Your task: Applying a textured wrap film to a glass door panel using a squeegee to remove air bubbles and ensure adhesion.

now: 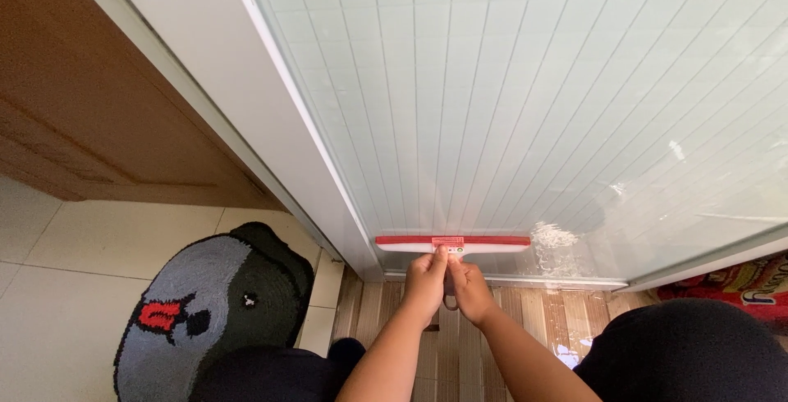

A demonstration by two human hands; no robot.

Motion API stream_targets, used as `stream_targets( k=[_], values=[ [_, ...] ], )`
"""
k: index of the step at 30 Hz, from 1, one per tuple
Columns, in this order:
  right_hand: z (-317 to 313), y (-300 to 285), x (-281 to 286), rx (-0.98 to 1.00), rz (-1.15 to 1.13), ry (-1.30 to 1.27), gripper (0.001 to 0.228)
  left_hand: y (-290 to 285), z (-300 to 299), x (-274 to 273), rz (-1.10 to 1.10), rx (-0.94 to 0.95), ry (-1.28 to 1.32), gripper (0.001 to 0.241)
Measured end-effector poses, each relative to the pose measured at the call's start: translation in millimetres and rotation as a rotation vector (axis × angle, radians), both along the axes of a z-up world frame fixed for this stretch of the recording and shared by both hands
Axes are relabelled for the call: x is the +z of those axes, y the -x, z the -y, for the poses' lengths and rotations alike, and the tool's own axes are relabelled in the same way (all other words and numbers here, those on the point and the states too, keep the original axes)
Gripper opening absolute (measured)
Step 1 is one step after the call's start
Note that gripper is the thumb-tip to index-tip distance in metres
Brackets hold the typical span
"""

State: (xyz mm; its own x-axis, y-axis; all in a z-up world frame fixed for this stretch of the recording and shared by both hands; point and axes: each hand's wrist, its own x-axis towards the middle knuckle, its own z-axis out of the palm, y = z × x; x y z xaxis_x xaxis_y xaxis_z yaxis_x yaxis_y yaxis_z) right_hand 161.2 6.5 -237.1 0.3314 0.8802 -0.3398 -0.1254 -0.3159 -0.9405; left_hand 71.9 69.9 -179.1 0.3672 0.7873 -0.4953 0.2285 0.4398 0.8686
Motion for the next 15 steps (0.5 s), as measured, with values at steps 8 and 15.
stream_targets(
  k=[8,15],
  values=[
    [8.8,13.2,-7.1,-0.012,-0.164,0.378,0.07,3.0,3.7,-36.1,-0.285,-0.039,0.272,0.048],
    [71.5,50.1,-42.9,-0.123,-0.116,0.383,0.063,-23.3,30.0,-6.0,-0.474,0.064,0.248,0.052]
  ],
)
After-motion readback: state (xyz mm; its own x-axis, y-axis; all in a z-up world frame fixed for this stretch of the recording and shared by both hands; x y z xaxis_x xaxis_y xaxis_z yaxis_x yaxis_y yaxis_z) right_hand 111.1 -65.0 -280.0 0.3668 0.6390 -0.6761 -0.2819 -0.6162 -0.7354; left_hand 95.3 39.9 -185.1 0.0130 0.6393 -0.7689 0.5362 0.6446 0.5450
